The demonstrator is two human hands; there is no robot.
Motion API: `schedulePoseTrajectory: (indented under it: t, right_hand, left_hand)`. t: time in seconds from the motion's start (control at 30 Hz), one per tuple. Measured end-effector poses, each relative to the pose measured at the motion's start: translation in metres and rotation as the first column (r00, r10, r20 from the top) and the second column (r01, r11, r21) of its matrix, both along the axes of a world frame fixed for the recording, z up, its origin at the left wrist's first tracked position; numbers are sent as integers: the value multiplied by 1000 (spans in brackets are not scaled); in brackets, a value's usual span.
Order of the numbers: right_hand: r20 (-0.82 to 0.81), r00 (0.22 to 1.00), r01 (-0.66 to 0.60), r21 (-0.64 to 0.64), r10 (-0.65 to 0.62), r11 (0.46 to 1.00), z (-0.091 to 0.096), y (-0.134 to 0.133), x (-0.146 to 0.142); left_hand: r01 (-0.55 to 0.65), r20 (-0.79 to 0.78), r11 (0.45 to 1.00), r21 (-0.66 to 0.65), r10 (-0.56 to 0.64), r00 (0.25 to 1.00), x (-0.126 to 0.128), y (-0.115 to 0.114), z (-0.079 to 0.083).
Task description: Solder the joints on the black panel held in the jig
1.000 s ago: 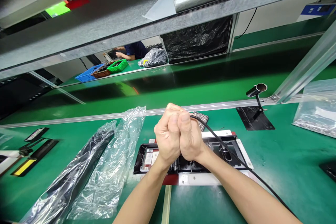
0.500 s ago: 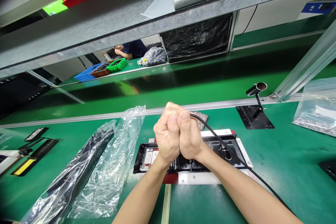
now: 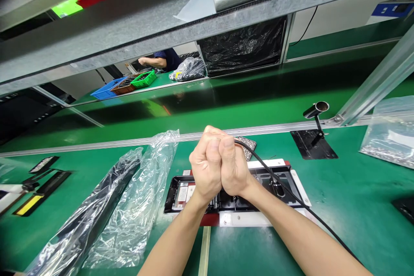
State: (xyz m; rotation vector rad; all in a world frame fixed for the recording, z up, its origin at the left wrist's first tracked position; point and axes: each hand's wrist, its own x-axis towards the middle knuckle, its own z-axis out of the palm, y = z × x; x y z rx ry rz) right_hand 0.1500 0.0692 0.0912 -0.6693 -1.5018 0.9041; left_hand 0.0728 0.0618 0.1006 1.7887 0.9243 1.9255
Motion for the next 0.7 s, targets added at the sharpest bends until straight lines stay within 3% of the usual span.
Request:
schedulePoseTrajectory:
  t: [0.7]
  right_hand:
    - [-28, 999, 17, 4, -17, 1000, 0, 0, 1]
  left_hand:
    - [-7, 7, 1000, 6, 7, 1000, 1, -1, -1]
